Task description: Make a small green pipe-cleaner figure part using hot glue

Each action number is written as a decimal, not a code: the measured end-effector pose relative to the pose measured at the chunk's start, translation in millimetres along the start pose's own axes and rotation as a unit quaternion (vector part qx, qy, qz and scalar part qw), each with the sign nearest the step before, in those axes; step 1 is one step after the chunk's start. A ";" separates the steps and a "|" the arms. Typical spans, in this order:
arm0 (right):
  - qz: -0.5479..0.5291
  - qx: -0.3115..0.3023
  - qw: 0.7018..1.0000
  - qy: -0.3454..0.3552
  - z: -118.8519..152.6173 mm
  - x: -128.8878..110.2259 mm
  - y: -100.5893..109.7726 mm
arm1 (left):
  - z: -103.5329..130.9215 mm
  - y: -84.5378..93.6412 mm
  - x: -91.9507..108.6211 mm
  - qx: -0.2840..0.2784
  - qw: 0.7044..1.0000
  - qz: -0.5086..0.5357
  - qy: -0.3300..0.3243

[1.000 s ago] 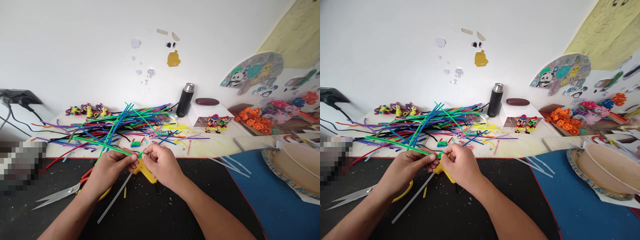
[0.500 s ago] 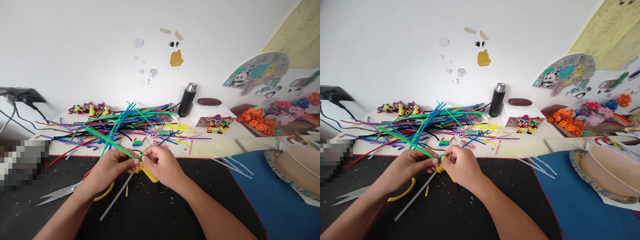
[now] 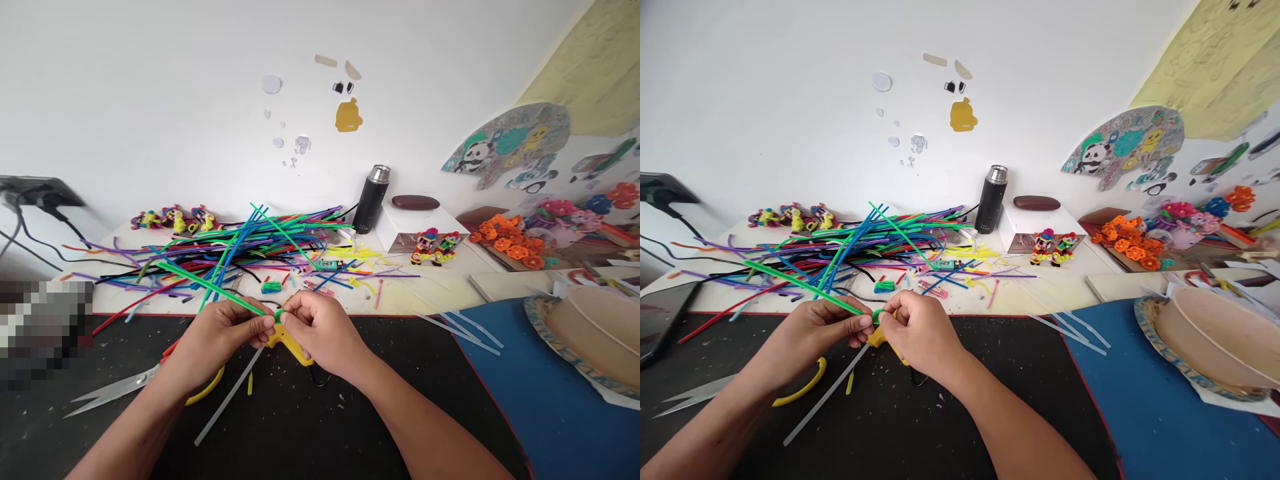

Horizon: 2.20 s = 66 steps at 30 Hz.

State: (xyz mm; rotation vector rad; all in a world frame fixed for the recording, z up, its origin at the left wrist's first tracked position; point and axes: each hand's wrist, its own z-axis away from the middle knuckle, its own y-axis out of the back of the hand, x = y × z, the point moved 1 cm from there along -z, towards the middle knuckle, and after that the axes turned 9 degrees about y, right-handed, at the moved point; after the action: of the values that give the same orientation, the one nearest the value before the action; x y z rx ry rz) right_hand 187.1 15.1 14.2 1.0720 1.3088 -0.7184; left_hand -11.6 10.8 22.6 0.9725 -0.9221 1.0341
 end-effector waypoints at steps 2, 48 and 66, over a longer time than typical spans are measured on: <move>0.017 -0.007 1.000 0.007 0.2 0.8 0.3 | 1.0 -0.6 -0.3 0.034 0.999 -0.016 0.001; 0.173 0.013 0.982 0.072 -1.3 3.8 -2.6 | 4.4 -7.9 0.0 0.082 0.983 -0.143 -0.083; -0.043 0.024 0.998 0.028 0.1 0.1 -2.2 | -3.0 -19.9 -6.0 -0.026 0.963 0.264 0.039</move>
State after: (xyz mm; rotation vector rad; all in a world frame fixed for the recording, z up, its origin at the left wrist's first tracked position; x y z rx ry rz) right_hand 185.2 14.1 13.7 1.0861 1.3994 -0.7931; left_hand 6.4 7.8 12.2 0.6455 -1.1694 1.4751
